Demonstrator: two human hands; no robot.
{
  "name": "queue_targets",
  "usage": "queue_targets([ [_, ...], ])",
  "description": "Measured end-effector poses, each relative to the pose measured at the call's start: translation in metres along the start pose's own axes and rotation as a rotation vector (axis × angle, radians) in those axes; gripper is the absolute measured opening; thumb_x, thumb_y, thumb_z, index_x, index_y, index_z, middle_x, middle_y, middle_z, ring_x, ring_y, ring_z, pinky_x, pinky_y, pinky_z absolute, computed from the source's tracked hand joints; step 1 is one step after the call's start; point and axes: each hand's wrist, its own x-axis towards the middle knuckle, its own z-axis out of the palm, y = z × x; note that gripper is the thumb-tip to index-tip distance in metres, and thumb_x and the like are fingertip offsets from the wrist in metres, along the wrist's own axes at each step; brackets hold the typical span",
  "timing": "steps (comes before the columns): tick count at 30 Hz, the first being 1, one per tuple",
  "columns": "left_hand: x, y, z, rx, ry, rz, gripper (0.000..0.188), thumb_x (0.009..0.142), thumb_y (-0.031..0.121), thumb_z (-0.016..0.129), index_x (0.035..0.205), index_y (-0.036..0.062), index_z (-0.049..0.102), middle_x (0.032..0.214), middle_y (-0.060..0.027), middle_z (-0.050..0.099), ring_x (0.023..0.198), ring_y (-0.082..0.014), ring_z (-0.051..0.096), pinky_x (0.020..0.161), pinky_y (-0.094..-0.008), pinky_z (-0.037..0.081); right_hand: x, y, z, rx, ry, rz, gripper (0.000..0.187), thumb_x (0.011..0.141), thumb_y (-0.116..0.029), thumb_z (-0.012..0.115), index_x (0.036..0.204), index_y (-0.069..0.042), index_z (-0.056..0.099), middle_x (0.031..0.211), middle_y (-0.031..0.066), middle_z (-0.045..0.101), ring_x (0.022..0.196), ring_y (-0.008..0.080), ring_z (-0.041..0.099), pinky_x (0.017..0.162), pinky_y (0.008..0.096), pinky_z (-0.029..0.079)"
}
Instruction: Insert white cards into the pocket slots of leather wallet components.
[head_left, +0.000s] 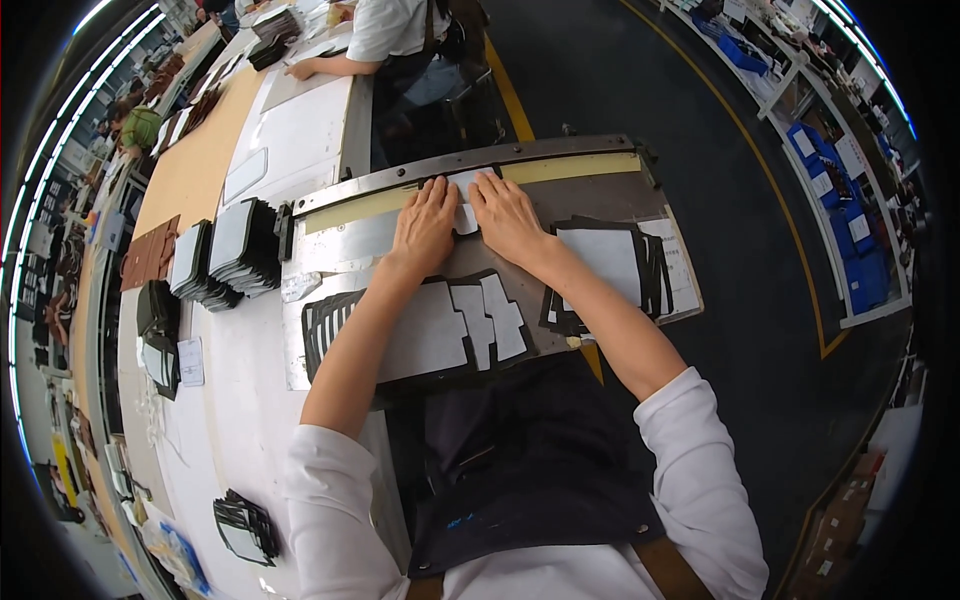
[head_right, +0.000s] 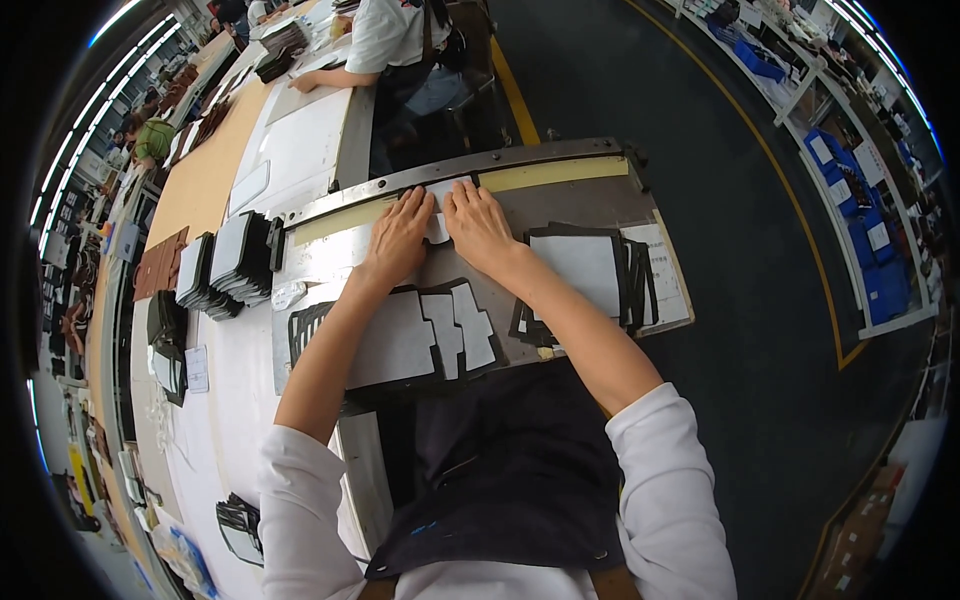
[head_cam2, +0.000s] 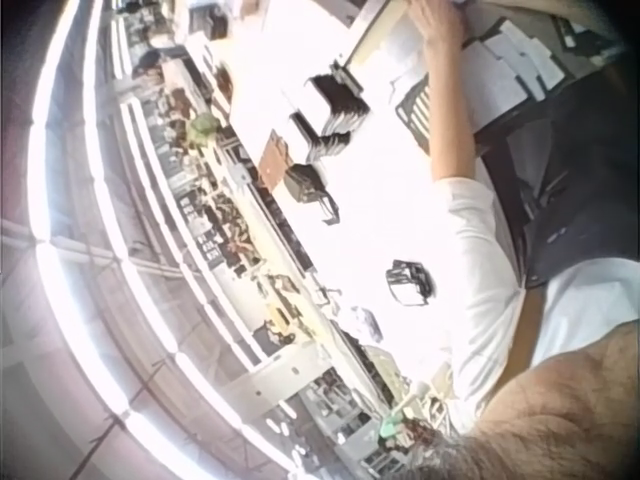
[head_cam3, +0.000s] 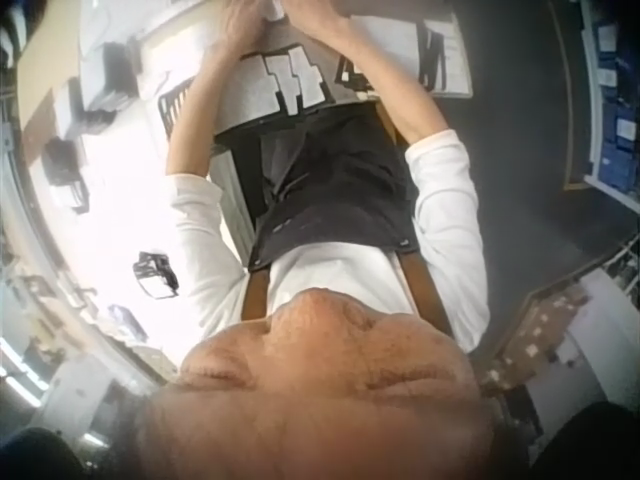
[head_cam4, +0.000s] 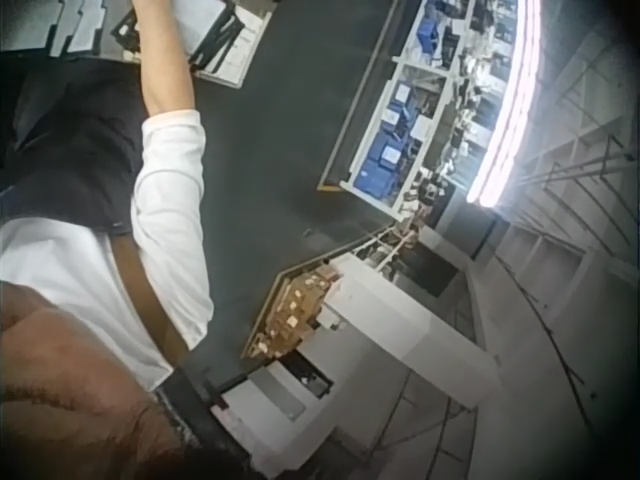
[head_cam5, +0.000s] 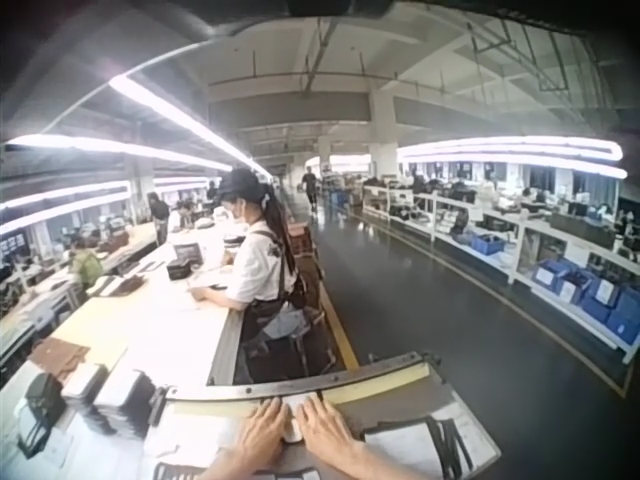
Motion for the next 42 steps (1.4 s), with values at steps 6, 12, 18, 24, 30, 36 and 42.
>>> queue_targets([
  [6,-0.001,0.002,-0.003,-0.134,-0.016,-0.056,0.077,0.064,-0.006,0.066,0.139,0.0003,0.045,0.145,-0.0214,0.045,0.136,-0.0344,0.042,0.111,-0.0417,0.036,-0.001,0.001,-0.001,-0.02,0.034,-0.011,0.032,0.078,0.0,0.057,0.108,0.013,0.06,0.114,0.0268,0.061,0.11,0.0359,0.058,0.093,0.0403,0.048],
  [12,0.0,0.004,-0.007,-0.063,0.009,-0.056,0.07,0.065,-0.006,0.068,0.133,0.0015,0.05,0.137,-0.0176,0.05,0.126,-0.033,0.05,0.105,-0.0404,0.041,-0.001,0.003,0.004,-0.026,0.052,-0.02,0.036,0.077,0.0,0.058,0.111,0.014,0.06,0.114,0.027,0.06,0.111,0.0359,0.058,0.094,0.0403,0.047],
  [18,-0.004,0.002,-0.011,-0.088,0.0,-0.029,0.066,0.065,-0.005,0.07,0.128,0.001,0.053,0.13,-0.0147,0.052,0.118,-0.0318,0.053,0.102,-0.0396,0.042,0.001,0.001,-0.006,0.056,-0.042,0.018,0.033,0.076,0.002,0.057,0.107,0.012,0.061,0.109,0.0211,0.058,0.106,0.0315,0.054,0.093,0.0386,0.047],
  [24,-0.006,0.004,-0.015,-0.083,-0.019,-0.029,0.062,0.065,-0.004,0.07,0.125,-0.0006,0.054,0.13,-0.0131,0.052,0.117,-0.0322,0.052,0.101,-0.0394,0.043,-0.002,0.001,-0.007,0.09,0.015,0.005,0.029,0.075,0.004,0.054,0.103,0.008,0.057,0.103,0.0177,0.057,0.1,0.0305,0.055,0.086,0.0389,0.048],
  [30,-0.019,0.006,-0.019,-0.134,0.018,-0.037,0.057,0.072,0.001,0.068,0.127,0.0015,0.054,0.131,-0.0134,0.053,0.121,-0.0322,0.051,0.101,-0.0407,0.042,-0.003,-0.001,-0.009,0.089,-0.013,0.016,0.032,0.076,0.005,0.054,0.108,0.007,0.057,0.107,0.0175,0.057,0.108,0.0308,0.055,0.09,0.0385,0.048],
  [36,-0.071,0.032,-0.072,-0.278,-0.005,-0.112,0.069,0.079,0.025,0.075,0.138,0.0048,0.045,0.138,-0.0188,0.049,0.133,-0.0346,0.042,0.11,-0.0467,0.033,-0.021,0.021,-0.049,0.022,0.038,-0.048,0.036,0.079,0.006,0.055,0.115,0.01,0.059,0.121,0.025,0.06,0.119,0.0366,0.056,0.101,0.0423,0.046],
  [42,-0.153,0.055,-0.132,-0.323,-0.184,-0.095,0.082,0.075,0.034,0.081,0.142,0.0068,0.043,0.146,-0.0179,0.042,0.14,-0.0364,0.034,0.117,-0.0494,0.025,-0.105,0.034,-0.168,-0.038,-0.243,-0.004,0.045,0.083,-0.001,0.061,0.126,0.01,0.054,0.133,0.0245,0.054,0.13,0.0368,0.048,0.108,0.0479,0.038],
])
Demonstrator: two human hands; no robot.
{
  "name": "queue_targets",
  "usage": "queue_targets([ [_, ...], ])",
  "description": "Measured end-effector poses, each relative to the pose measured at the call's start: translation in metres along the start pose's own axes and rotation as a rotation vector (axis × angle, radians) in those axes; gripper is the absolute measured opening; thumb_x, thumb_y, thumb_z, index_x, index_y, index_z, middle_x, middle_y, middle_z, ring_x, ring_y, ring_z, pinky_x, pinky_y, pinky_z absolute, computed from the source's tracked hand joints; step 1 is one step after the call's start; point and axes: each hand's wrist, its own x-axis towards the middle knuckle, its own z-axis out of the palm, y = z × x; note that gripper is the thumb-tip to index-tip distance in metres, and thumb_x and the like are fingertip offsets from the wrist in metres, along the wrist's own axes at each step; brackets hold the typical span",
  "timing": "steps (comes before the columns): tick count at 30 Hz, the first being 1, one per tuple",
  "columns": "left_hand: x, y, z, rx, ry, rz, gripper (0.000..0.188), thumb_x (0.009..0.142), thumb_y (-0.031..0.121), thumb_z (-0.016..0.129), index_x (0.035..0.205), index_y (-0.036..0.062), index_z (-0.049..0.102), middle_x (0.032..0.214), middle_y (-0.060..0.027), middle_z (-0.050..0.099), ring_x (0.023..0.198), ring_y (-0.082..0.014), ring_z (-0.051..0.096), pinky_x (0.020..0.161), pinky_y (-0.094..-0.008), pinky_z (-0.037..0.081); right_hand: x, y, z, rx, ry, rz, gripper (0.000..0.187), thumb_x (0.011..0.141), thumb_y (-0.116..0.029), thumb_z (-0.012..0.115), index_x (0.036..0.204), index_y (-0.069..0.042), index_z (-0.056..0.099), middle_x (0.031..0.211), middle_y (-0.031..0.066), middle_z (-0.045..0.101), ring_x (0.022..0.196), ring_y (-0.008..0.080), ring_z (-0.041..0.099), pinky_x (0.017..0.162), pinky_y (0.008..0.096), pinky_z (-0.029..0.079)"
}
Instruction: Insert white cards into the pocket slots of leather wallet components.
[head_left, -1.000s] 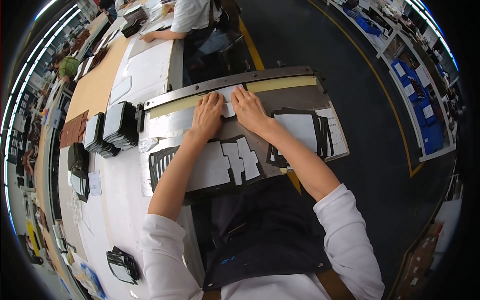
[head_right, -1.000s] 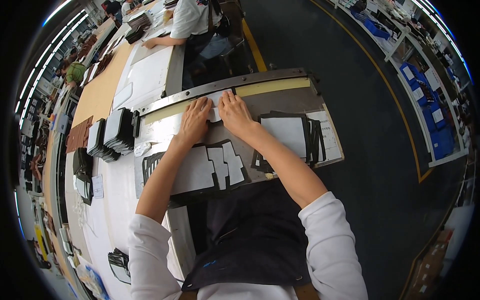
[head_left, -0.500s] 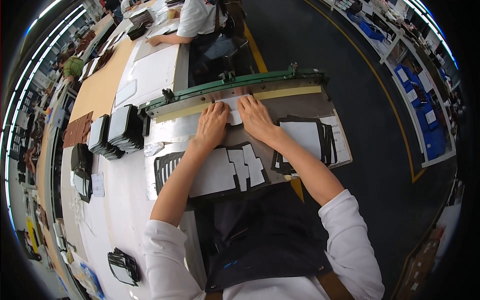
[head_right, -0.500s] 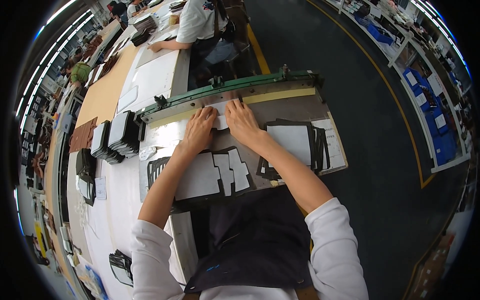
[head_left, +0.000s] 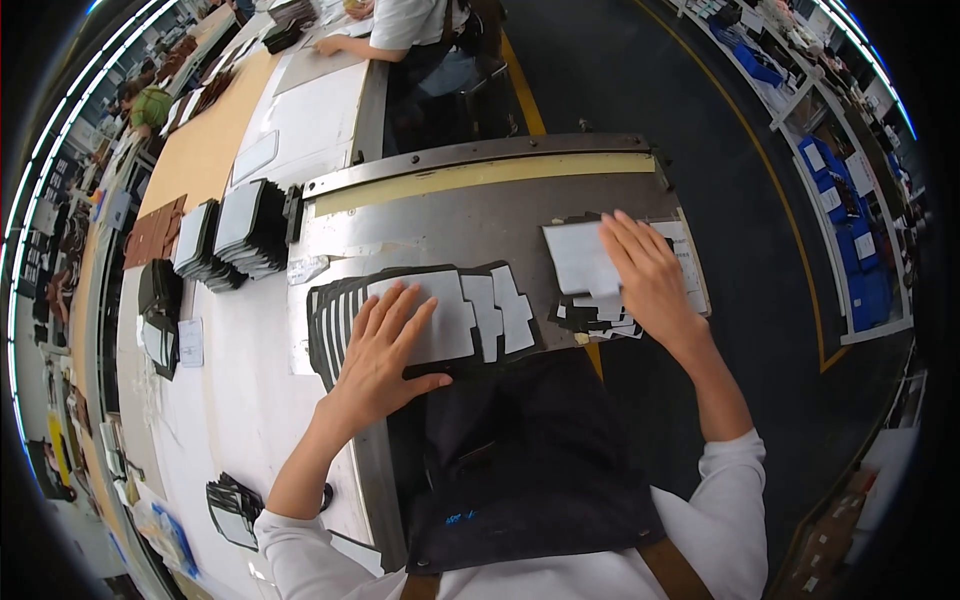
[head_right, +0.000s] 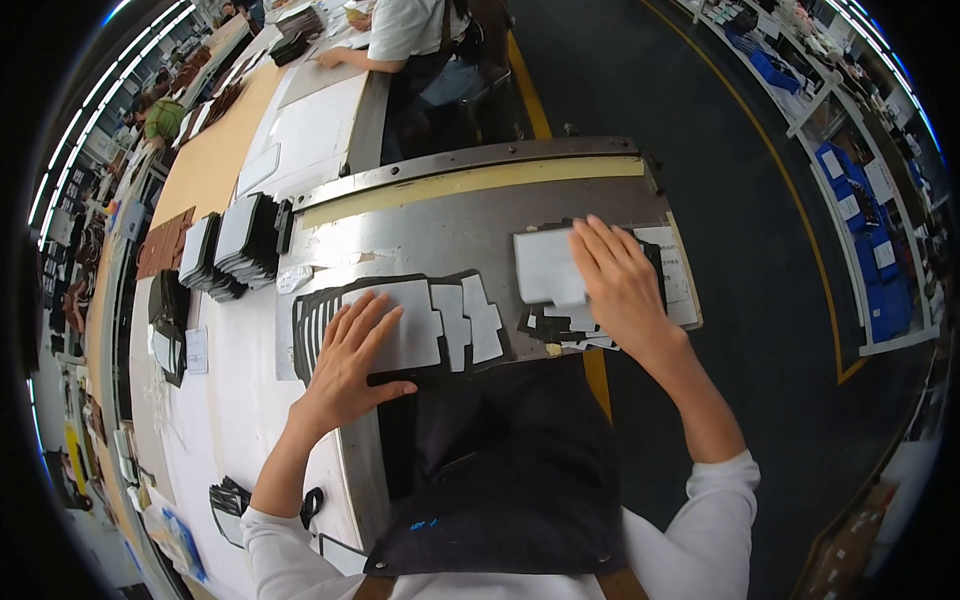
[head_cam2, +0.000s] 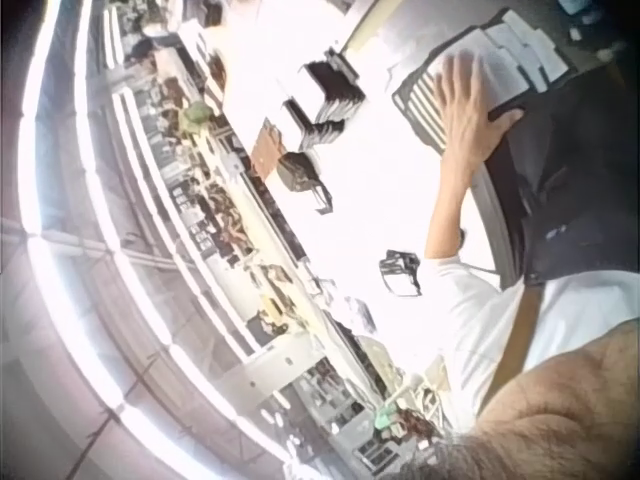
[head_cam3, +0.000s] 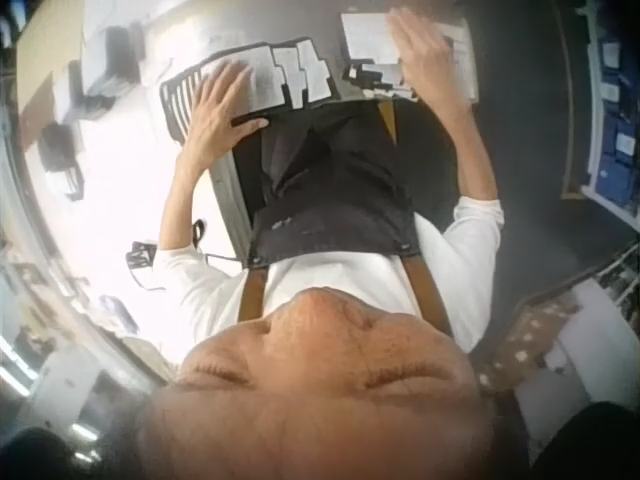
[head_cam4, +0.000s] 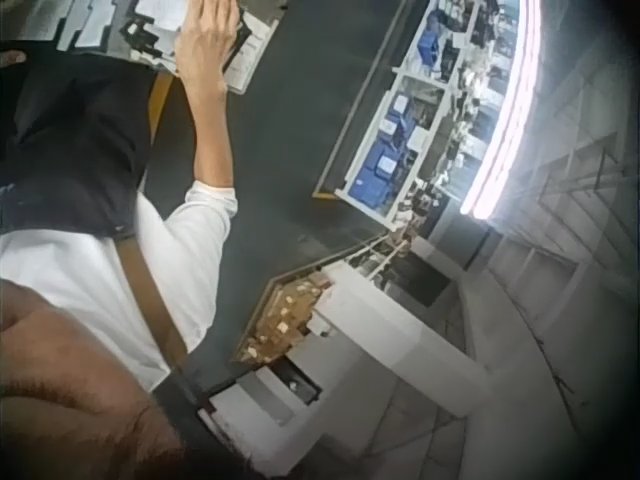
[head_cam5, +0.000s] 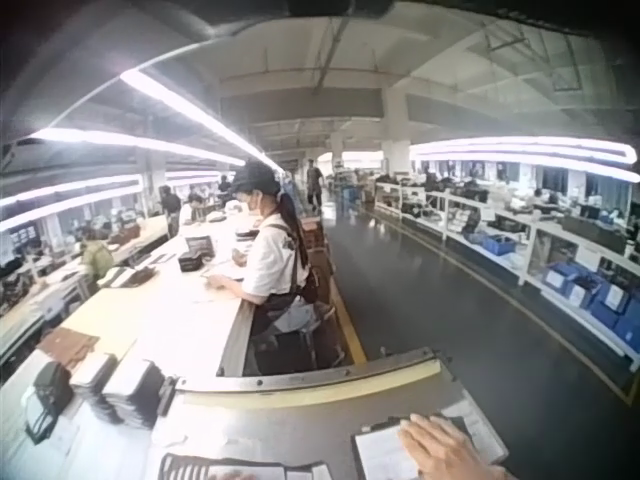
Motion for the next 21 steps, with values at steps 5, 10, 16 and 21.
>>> queue_targets([
  [5,-0.013,-0.005,0.011,-0.035,0.087,-0.012,0.075,0.074,0.033,0.082,0.137,0.0076,0.051,0.148,-0.0163,0.042,0.143,-0.0354,0.03,0.117,-0.0504,0.025,-0.024,-0.034,-0.021,0.385,-0.319,-0.105,0.064,0.09,-0.035,0.066,0.141,-0.004,0.046,0.15,0.0183,0.038,0.141,0.0345,0.033,0.114,0.0482,0.029],
  [10,-0.012,-0.017,0.014,-0.277,0.13,-0.06,0.059,0.079,0.028,0.079,0.13,0.0072,0.058,0.142,-0.0135,0.05,0.141,-0.0327,0.036,0.117,-0.0502,0.025,0.03,-0.086,0.028,0.591,-0.079,-0.259,0.061,0.084,-0.022,0.072,0.138,-0.007,0.049,0.147,0.0164,0.042,0.139,0.0335,0.036,0.112,0.048,0.032],
  [16,-0.017,-0.003,0.021,-0.153,0.198,-0.002,0.045,0.083,0.02,0.075,0.124,0.0066,0.063,0.134,-0.0134,0.057,0.136,-0.0336,0.043,0.115,-0.0513,0.028,0.097,-0.103,0.073,1.059,-0.022,-0.456,0.034,0.084,-0.013,0.071,0.119,-0.012,0.069,0.138,0.0067,0.057,0.138,0.0283,0.042,0.115,0.0466,0.029],
  [21,-0.017,-0.003,0.027,-0.212,0.371,-0.109,0.041,0.083,0.001,0.065,0.123,0.0043,0.062,0.13,-0.0147,0.059,0.131,-0.034,0.049,0.109,-0.0465,0.038,0.123,-0.09,0.052,1.396,-0.304,-0.309,0.027,0.088,-0.012,0.069,0.115,-0.011,0.071,0.117,0.009,0.069,0.119,0.0235,0.06,0.112,0.0415,0.035],
])
